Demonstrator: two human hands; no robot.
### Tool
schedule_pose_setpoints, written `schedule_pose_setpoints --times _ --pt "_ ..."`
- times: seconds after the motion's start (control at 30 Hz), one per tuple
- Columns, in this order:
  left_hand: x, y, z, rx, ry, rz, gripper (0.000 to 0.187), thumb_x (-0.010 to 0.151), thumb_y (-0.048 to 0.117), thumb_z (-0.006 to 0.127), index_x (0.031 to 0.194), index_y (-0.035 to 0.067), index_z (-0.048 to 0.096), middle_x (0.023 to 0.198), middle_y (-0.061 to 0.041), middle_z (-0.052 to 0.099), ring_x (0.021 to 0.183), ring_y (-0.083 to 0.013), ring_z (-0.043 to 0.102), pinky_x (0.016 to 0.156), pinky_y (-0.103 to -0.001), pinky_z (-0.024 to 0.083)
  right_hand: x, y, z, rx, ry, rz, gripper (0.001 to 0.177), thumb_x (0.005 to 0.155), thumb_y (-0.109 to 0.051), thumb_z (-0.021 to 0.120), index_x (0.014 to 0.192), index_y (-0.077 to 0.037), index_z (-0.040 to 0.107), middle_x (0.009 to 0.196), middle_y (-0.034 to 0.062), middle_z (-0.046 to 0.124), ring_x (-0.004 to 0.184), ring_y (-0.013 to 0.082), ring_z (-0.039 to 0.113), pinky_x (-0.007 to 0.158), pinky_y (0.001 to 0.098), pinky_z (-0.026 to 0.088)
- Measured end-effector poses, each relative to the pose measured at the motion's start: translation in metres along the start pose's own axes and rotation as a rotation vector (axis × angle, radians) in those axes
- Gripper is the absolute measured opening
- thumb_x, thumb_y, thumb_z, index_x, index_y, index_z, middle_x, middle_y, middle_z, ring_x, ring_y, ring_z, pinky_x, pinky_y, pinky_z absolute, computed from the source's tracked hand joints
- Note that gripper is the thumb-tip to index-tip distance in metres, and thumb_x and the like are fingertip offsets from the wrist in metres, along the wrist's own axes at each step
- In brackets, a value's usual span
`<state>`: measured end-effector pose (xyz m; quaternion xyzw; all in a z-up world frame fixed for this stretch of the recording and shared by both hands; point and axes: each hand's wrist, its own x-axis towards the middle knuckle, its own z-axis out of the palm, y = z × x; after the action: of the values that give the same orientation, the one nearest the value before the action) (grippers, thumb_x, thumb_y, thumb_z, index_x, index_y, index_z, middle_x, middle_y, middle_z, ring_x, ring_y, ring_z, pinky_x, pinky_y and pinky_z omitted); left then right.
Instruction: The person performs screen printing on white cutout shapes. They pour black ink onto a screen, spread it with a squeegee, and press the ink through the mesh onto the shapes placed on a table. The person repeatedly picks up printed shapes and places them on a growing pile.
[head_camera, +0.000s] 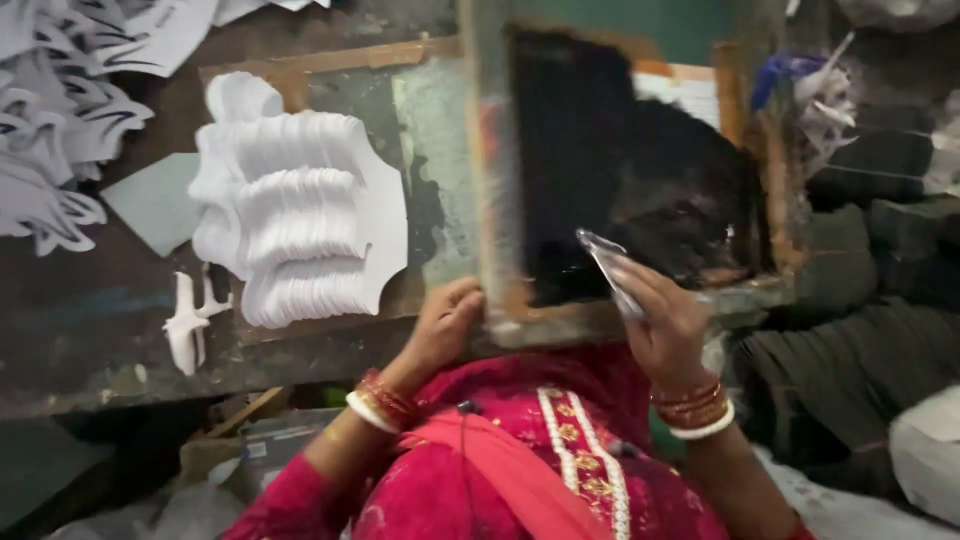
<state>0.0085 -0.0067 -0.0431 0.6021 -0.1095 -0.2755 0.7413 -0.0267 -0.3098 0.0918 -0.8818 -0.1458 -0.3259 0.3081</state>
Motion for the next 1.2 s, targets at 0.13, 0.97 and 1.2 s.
schedule_pose_setpoints --times 0.13,0.97,1.2 --pt "-0.023 0.063 0.012 0.618 0.183 -0.137 0.044 0.079 0.039 0.082 0.098 0.000 0.071 0.082 -0.015 0.076 0.071 -0.0273 0.074 0.067 -0.037 0.057 0.014 0.039 -0.005 -0.115 -0.421 0.385 0.025 0.100 -0.012 0.068 0.124 -0.009 0.070 0.110 0.0137 0.075 0.087 0.0290 0.074 0.071 0.0405 0.060" --pt "-0.004 0.041 -0.004 1.137 0.114 -0.230 0.051 0.067 0.059 0.084 0.076 0.009 0.078 0.070 -0.019 0.070 0.067 -0.0381 0.071 0.065 -0.049 0.057 0.151 0.065 0.140 0.157 -0.732 0.077 0.030 0.098 -0.011 0.070 0.126 -0.019 0.074 0.120 0.0107 0.075 0.103 0.0264 0.075 0.088 0.0359 0.059" --pt "-0.003 0.041 -0.006 1.164 0.066 -0.187 0.047 0.065 0.056 0.084 0.076 0.010 0.078 0.071 -0.017 0.071 0.068 -0.0369 0.072 0.064 -0.048 0.057 0.026 0.006 0.056 -0.001 -0.829 0.133 0.046 0.082 -0.004 0.068 0.124 -0.020 0.073 0.115 0.0098 0.076 0.097 0.0283 0.074 0.083 0.0368 0.059"
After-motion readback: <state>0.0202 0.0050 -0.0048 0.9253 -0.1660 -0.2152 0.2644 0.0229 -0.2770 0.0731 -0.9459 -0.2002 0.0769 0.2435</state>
